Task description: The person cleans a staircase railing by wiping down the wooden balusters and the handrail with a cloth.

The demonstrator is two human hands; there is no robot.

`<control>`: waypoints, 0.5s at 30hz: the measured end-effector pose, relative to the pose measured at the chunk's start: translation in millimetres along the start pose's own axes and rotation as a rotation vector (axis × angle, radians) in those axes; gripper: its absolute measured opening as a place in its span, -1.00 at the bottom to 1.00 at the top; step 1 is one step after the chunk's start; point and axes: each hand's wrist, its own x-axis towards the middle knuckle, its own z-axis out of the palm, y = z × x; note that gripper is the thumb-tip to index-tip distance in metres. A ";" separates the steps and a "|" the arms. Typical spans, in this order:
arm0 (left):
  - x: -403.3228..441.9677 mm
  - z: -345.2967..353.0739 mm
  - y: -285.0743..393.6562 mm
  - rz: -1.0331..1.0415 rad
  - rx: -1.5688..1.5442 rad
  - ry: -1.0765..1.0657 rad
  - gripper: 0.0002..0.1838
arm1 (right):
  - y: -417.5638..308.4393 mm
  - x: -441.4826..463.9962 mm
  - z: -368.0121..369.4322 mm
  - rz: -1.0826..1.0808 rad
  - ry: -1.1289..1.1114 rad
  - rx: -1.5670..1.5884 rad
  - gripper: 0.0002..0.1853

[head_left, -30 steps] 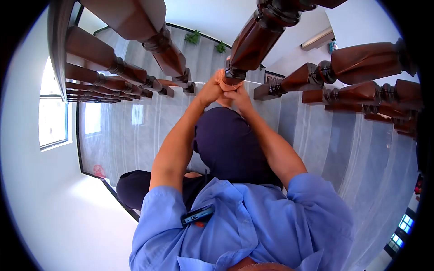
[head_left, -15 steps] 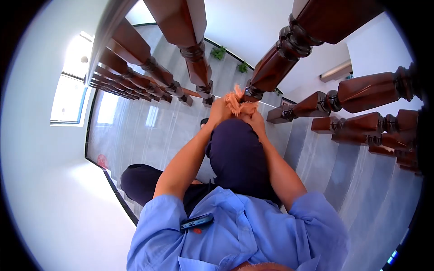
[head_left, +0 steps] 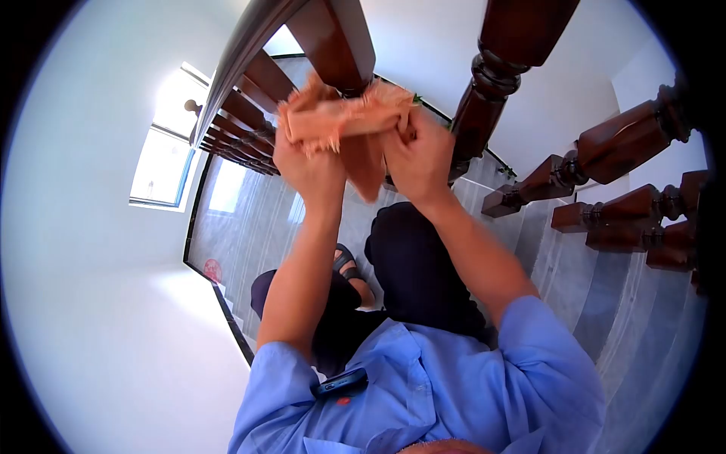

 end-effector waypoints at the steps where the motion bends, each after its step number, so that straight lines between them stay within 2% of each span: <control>1: 13.8 4.8 7.5 0.029 -0.028 0.028 -0.68 | -4.3 11.7 6.6 -0.102 0.159 0.001 -0.81; 2: 27.5 11.3 11.8 0.034 -0.032 0.035 -0.68 | -11.4 22.5 10.9 -0.111 0.156 0.000 -0.81; 4: 54.3 28.2 17.0 0.121 -0.248 0.103 -0.67 | -26.5 46.6 17.4 -0.102 0.386 0.102 -0.81; 5: 65.7 34.4 18.7 0.111 -0.233 0.082 -0.68 | -32.2 60.2 20.4 -0.143 0.451 0.211 -0.77; 7: 80.3 41.8 24.5 -0.001 -0.496 -0.060 -0.66 | -29.6 84.2 22.2 -0.172 0.356 0.424 -0.57; 8: 77.9 45.8 30.0 -0.115 -0.632 -0.078 -0.65 | -30.7 91.5 23.8 -0.168 0.353 0.412 -0.57; 10: 76.2 48.8 24.4 -0.052 -0.707 -0.094 -0.67 | -44.9 105.6 30.2 -0.458 0.136 0.798 -0.35; 11: 75.4 50.2 20.6 0.020 -0.774 -0.109 -0.68 | -52.2 110.5 34.1 -0.453 0.134 0.791 -0.35; 12: 70.8 52.3 21.5 -0.093 -0.950 -0.038 -0.66 | -58.8 114.5 38.3 -0.425 0.057 0.764 -0.34; 13: 71.5 56.1 17.5 -0.108 -0.949 -0.027 -0.66 | -62.1 116.4 40.9 -0.390 -0.024 0.737 -0.32; 15: 76.9 64.8 11.3 0.183 -1.055 -0.164 -0.47 | -58.8 121.4 41.8 -0.380 -0.035 0.689 -0.38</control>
